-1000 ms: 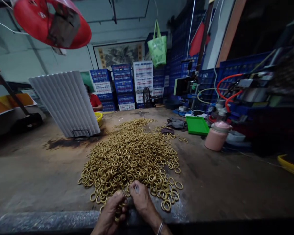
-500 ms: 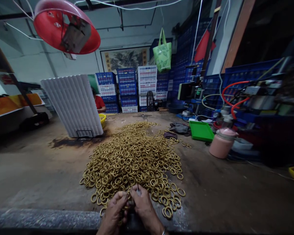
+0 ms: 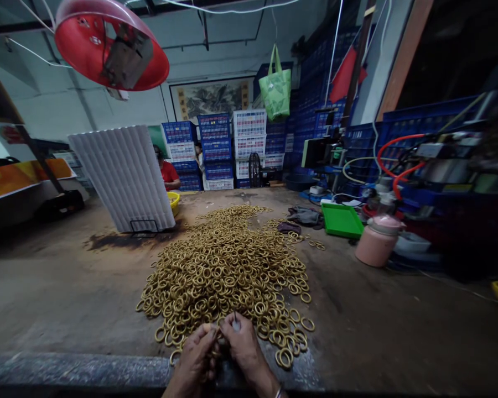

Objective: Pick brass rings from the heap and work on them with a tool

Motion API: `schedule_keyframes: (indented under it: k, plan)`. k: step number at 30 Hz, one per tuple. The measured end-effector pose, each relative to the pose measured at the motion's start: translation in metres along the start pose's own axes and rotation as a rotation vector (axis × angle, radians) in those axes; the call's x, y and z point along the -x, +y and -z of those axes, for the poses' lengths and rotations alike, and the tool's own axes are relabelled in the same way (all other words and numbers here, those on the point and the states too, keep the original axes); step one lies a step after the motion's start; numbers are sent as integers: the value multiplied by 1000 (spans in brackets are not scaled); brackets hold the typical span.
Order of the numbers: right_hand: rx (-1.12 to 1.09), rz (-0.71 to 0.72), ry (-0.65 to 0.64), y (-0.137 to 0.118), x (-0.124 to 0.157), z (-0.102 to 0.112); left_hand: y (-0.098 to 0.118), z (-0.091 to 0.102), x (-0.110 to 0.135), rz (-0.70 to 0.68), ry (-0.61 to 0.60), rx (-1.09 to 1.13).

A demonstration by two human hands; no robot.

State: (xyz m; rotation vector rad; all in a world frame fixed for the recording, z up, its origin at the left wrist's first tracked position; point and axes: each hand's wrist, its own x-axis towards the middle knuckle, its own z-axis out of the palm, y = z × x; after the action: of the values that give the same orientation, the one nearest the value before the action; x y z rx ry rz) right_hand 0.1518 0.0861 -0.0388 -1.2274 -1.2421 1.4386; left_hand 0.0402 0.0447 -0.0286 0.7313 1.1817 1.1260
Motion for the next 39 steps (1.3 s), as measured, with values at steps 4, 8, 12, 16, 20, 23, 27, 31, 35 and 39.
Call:
schedule_keyframes:
  k: [4,8,12,16,20,23,27,31,35,39]
  plan:
    - [126,111,58,1,-3,2,-3,1,-2,-11,-3,-38]
    - [78,62,35,-2,0,1,-5,1,-2,-43,-35,-59]
    - [-96,-41,-57,-4,7,-1,-2,0,1,-36,-58,-37]
    - [-222,-97,-105,-14,14,-1,9,-2,8,-29,-125,43]
    - [-238,-100,-132,-23,18,1,22,-2,17,16,-184,150]
    - [-227,-105,-125,-26,20,2,26,-2,20,57,-199,185]
    - [-138,-66,-61,-26,21,3,27,0,21,80,-182,178]
    - [49,53,-20,-24,18,5,28,3,21,122,-176,176]
    - [239,176,-30,-25,17,8,31,6,19,201,-204,189]
    - [321,271,-112,-27,18,10,34,7,19,259,-188,168]
